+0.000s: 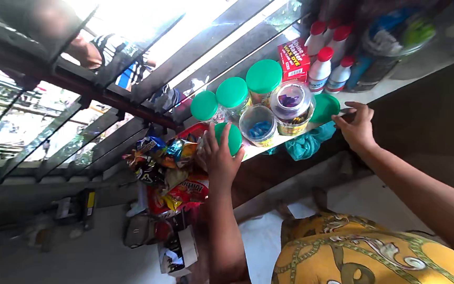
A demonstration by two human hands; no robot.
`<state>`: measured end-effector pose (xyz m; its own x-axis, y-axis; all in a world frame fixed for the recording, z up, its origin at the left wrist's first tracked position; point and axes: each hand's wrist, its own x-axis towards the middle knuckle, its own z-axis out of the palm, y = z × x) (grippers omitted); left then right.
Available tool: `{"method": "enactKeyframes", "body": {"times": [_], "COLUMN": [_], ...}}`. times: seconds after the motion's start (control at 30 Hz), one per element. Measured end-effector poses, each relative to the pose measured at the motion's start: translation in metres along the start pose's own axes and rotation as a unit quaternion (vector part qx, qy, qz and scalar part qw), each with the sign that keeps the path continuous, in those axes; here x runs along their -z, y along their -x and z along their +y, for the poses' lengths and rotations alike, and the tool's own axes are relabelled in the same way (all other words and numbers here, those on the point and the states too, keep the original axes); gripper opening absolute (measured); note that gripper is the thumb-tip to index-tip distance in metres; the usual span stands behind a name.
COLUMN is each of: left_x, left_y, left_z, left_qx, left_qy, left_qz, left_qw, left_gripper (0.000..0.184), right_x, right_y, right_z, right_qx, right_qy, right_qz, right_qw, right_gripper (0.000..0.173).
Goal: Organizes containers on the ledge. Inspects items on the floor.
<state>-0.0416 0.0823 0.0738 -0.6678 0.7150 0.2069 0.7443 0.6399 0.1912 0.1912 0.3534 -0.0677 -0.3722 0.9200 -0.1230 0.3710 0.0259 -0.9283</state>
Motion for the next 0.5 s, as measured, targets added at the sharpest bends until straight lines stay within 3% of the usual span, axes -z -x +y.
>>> {"method": "enactKeyframes", "body": {"times": [0.2, 0.3, 0.4, 0.5], "left_x": [-0.015, -0.013, -0.006, -0.008], "left_y": [-0.004, -0.003, -0.002, -0.001], "left_z": [0.0, 0.004, 0.001, -0.003], "left_qx": [-0.013, -0.017, -0.026, -0.026], "left_qy": [-0.025, -0.009, 0.027, 0.058], "left_qz": [0.092, 0.09, 0.07, 0.107], "left_qw": [0.995, 0.996, 0.997, 0.992], "left_gripper": [0.072, 0.072, 0.074, 0.072], "right_x": [-0.002, 0.002, 0.013, 0.028], "right_y": [0.001, 0.003, 0.005, 0.011], "right_z": [-0.004, -0.003, 0.002, -0.002], "right_qx": [-0.004, -0.031, -0.054, -0.068], "right_qy": [-0.012, -0.025, -0.108, -0.214], "right_qz": [0.022, 0.028, 0.014, -0.005], "right_qw": [1.0, 0.999, 0.993, 0.974], "right_gripper": [0.062, 0.067, 0.065, 0.06]}}
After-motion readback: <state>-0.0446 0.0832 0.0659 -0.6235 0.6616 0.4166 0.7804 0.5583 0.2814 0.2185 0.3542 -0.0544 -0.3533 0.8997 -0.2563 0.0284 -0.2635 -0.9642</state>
